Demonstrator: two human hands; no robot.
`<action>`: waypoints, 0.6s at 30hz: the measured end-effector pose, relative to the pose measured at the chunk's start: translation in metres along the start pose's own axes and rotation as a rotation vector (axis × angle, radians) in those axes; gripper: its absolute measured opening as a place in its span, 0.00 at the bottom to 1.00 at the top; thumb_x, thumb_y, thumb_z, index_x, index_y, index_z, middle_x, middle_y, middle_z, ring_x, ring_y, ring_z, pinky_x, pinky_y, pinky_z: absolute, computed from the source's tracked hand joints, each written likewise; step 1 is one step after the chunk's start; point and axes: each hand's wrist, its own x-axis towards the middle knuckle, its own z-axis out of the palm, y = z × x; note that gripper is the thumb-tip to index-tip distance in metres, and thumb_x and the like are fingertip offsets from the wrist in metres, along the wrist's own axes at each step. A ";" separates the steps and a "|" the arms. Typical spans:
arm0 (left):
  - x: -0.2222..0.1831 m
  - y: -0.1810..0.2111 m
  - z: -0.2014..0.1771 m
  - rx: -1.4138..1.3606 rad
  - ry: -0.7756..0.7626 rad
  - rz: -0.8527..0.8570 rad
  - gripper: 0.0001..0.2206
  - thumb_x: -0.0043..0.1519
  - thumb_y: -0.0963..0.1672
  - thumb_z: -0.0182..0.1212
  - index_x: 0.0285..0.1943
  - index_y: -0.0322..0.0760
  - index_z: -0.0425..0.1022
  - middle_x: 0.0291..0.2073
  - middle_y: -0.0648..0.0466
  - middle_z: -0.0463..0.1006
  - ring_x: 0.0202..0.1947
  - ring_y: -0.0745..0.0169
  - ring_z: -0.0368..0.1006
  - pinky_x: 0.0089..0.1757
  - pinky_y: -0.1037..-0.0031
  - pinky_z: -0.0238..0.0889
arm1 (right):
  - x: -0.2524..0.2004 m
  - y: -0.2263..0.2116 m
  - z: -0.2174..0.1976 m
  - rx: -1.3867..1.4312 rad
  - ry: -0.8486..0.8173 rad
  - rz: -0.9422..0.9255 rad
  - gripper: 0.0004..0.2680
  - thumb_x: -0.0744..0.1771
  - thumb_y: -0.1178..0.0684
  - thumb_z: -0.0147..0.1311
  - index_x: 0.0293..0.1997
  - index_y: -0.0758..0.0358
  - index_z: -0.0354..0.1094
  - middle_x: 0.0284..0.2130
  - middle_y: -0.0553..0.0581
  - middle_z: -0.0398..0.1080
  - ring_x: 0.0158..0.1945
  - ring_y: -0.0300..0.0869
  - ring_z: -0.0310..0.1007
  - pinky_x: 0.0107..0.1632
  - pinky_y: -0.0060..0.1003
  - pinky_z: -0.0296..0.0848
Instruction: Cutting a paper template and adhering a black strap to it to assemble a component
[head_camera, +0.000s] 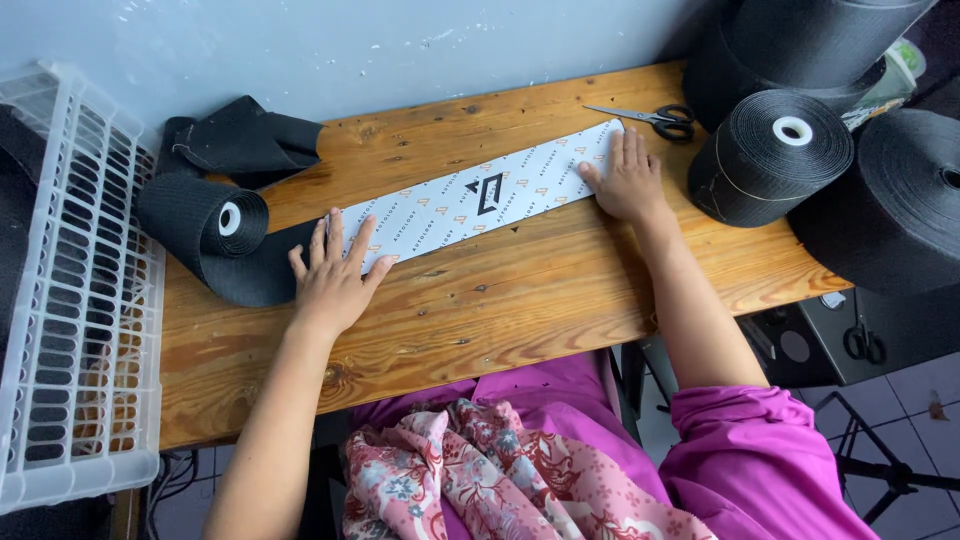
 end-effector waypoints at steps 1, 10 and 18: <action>0.000 0.000 -0.001 -0.001 0.002 0.001 0.32 0.69 0.62 0.29 0.82 0.57 0.43 0.79 0.39 0.39 0.78 0.40 0.34 0.63 0.38 0.30 | 0.001 0.000 0.001 -0.001 0.002 0.000 0.33 0.72 0.25 0.23 0.79 0.65 0.36 0.76 0.69 0.37 0.79 0.56 0.35 0.75 0.53 0.42; 0.006 -0.017 0.010 0.004 0.021 0.026 0.32 0.70 0.61 0.28 0.82 0.53 0.43 0.79 0.38 0.39 0.78 0.40 0.35 0.63 0.38 0.32 | 0.005 0.003 0.004 -0.034 -0.045 0.018 0.34 0.71 0.23 0.19 0.79 0.62 0.34 0.77 0.65 0.35 0.80 0.53 0.32 0.75 0.52 0.39; 0.018 -0.045 0.018 -0.014 0.052 0.119 0.30 0.70 0.56 0.39 0.80 0.43 0.49 0.79 0.46 0.44 0.76 0.46 0.41 0.65 0.42 0.37 | 0.003 -0.005 -0.004 -0.081 -0.052 0.064 0.35 0.70 0.23 0.16 0.79 0.62 0.34 0.77 0.64 0.35 0.80 0.52 0.31 0.75 0.50 0.40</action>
